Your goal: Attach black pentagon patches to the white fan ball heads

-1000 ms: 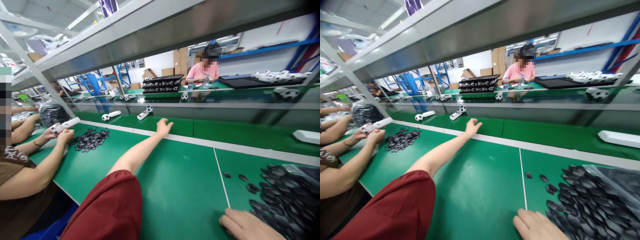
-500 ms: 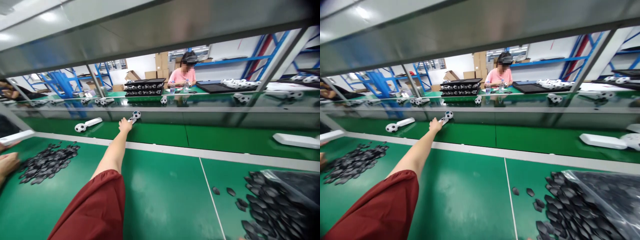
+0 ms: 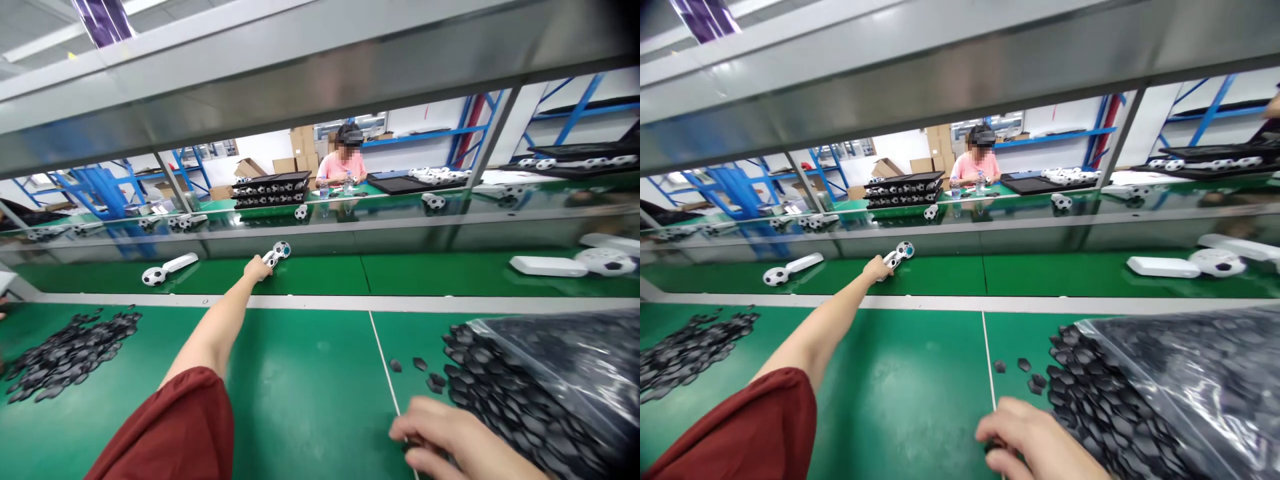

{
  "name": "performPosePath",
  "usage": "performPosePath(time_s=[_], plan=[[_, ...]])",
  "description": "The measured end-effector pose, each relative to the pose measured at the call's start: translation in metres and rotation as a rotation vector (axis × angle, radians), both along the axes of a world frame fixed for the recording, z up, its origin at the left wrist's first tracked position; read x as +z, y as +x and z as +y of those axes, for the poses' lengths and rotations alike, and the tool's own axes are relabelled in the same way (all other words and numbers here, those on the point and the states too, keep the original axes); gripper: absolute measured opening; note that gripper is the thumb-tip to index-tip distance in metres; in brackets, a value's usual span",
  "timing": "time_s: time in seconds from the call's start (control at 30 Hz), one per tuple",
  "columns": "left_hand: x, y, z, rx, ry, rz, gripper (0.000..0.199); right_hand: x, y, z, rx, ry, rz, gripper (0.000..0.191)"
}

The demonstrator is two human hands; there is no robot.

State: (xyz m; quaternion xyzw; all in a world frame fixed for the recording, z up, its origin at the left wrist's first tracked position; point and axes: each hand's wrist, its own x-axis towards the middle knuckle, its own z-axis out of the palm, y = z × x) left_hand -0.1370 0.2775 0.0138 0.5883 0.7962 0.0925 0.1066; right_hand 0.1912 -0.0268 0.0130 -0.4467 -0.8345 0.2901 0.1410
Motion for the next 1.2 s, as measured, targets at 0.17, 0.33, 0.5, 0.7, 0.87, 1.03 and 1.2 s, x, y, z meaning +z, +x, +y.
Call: performPosePath(time_s=[0.17,0.33,0.5,0.7,0.87,1.03,1.2], plan=[[0.014,0.022,-0.076,-0.227,0.069,0.091,0.041,0.023,-0.005,-0.006,-0.074,0.036,0.166,0.011],[0.009,0.041,-0.182,-0.473,0.164,0.208,0.059,0.029,-0.006,-0.001,-0.147,0.111,0.321,0.012],[-0.005,0.058,-0.264,-0.779,0.277,0.443,0.049,0.024,-0.006,0.008,-0.233,0.164,0.407,0.013],[0.0,0.068,-0.292,-0.901,0.103,0.253,0.067,0.007,-0.011,0.016,-0.21,0.169,0.383,0.012],[0.006,0.096,-0.272,-0.954,0.101,0.028,0.075,-0.009,-0.009,0.019,-0.172,0.229,0.38,0.008],[0.0,0.125,-0.255,-0.968,0.022,-0.138,0.073,-0.014,-0.007,0.017,-0.188,0.242,0.334,0.005],[-0.003,0.128,-0.257,-0.974,0.033,-0.169,0.078,-0.017,-0.011,0.017,-0.149,0.31,0.296,0.006]])
